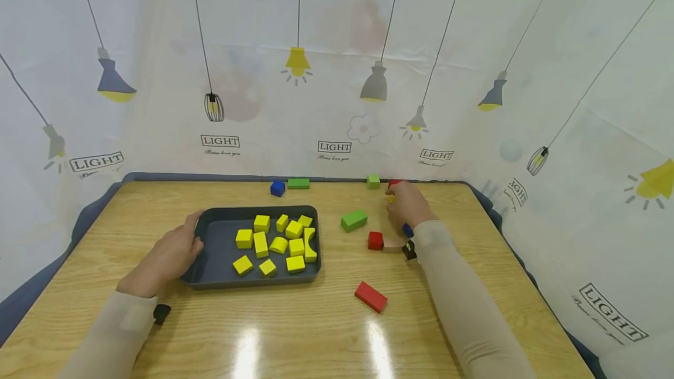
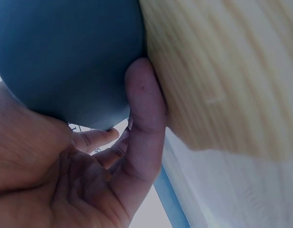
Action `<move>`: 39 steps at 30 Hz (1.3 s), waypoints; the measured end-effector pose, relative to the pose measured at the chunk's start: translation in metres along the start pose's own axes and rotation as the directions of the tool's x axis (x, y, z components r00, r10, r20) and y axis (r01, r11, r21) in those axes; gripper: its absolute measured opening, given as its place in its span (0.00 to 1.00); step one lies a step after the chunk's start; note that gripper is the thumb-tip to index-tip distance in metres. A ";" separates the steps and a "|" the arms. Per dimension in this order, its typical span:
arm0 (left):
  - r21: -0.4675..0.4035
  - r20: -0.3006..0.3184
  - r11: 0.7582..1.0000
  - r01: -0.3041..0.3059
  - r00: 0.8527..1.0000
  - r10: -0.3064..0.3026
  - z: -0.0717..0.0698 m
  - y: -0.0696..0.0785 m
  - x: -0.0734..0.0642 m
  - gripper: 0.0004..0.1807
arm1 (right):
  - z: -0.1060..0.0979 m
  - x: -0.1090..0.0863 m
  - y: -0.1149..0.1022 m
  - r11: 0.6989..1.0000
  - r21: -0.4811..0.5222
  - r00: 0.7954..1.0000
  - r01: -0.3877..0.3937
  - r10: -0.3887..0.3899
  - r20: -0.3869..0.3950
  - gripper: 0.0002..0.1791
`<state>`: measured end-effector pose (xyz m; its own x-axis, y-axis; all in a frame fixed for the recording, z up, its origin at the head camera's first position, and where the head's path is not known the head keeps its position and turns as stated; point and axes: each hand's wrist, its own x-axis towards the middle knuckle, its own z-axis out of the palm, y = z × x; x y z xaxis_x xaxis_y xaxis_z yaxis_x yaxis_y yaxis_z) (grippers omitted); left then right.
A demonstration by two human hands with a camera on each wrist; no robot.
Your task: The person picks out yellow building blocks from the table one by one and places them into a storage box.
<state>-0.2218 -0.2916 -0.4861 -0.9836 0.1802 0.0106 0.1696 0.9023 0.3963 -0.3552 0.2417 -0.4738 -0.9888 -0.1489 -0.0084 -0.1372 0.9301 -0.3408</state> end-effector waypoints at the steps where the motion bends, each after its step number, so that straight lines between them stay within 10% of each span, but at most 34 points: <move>1: 0.003 0.000 1.000 -0.001 1.000 0.001 0.000 0.000 0.000 0.39 | 0.000 0.000 0.001 1.000 0.002 1.000 -0.003 0.003 0.003 0.23; 39: -0.001 -0.002 1.000 -0.022 1.000 0.022 -0.001 0.001 -0.001 0.38 | 0.002 -0.003 -0.003 0.999 0.048 1.000 0.001 -0.001 -0.012 0.21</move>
<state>-0.2205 -0.2912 -0.4851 -0.9797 0.1994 0.0218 0.1916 0.8977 0.3967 -0.3518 0.2386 -0.4743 -0.9894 -0.1453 0.0034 -0.1354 0.9125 -0.3860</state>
